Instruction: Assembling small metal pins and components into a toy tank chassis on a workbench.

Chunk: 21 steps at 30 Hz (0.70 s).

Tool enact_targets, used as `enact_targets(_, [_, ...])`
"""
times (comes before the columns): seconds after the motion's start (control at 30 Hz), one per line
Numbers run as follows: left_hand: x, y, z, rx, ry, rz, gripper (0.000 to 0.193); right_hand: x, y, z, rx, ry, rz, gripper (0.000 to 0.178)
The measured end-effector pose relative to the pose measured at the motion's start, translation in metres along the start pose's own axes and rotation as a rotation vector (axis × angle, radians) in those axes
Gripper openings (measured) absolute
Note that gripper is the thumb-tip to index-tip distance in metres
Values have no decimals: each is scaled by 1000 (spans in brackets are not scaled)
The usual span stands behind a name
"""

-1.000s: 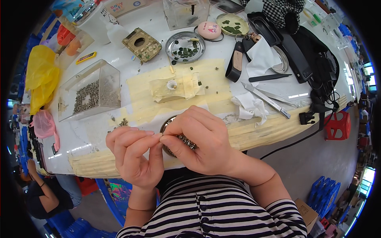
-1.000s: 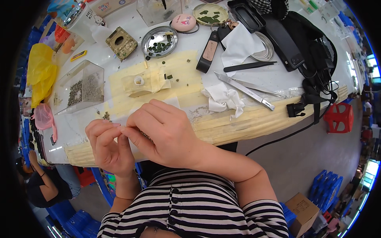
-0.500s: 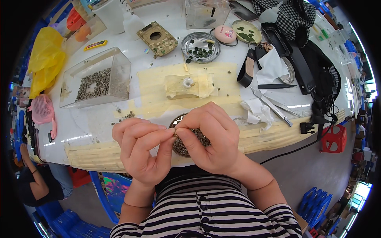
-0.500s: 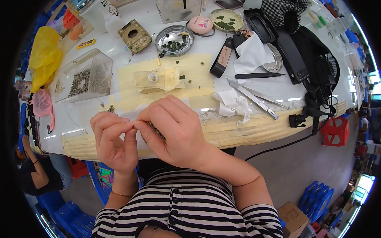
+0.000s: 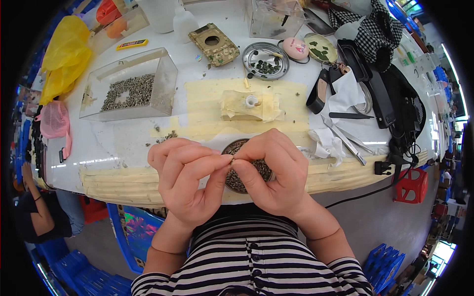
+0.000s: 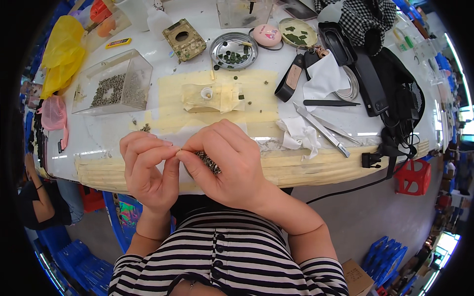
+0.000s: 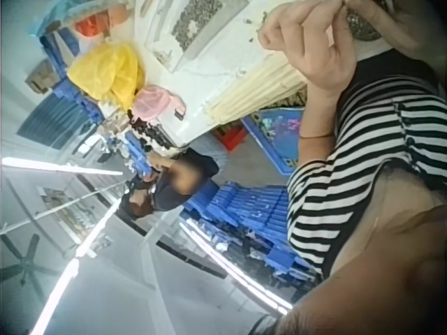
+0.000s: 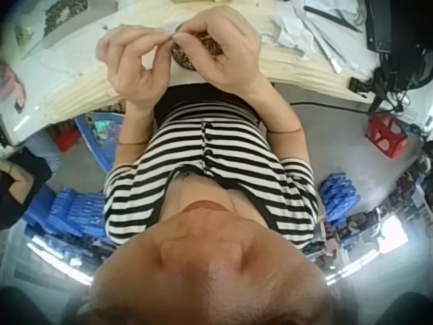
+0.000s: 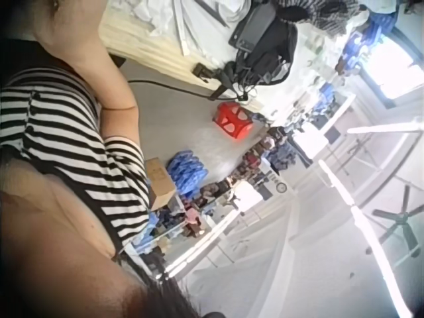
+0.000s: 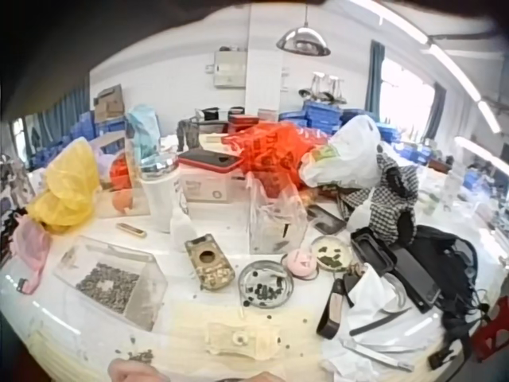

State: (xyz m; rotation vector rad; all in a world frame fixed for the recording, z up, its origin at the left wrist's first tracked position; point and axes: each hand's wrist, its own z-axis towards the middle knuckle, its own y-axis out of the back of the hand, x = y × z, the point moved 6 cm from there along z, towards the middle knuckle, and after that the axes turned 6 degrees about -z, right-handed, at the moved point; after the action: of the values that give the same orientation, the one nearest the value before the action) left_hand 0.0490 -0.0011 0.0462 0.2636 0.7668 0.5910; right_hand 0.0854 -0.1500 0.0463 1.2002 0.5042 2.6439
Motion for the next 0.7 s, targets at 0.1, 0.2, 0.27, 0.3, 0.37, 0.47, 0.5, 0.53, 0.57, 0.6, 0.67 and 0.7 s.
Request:
enact_targets(0.1, [-1,-1,-1,1,-7,70,25,4,1,-1,-63,47,-73,17])
enact_targets(0.2, [-1,-4,3,52,23,87,25,11,2,0,-67,148,-109,22])
enact_targets(0.27, [2,-2,3,43,54,40,24,13,3,0,-55,183,-130,25])
enact_targets(0.3, [4,-2,3,39,71,15,23,13,3,-1,-52,176,-149,26])
enact_targets(0.37, [7,-1,2,22,72,-9,21,11,4,-2,-49,155,-149,28])
enact_targets(0.47, [11,0,1,9,87,-49,19,5,1,-2,-32,98,-102,29])
enact_targets(0.5, [11,0,1,9,89,-65,19,3,2,-3,-27,69,-92,30])
enact_targets(0.53, [11,0,0,2,94,-69,19,1,2,-3,-22,40,-82,30])
enact_targets(0.57, [11,1,0,-5,98,-74,19,1,2,-4,-11,43,-69,30])
enact_targets(0.6, [11,1,0,-12,100,-79,18,1,2,-3,-1,47,-57,30])
enact_targets(0.67, [12,2,-1,-21,98,-82,19,1,1,-2,19,42,-42,30])
enact_targets(0.7, [12,2,-1,-26,96,-82,19,0,0,-2,29,34,-37,30])
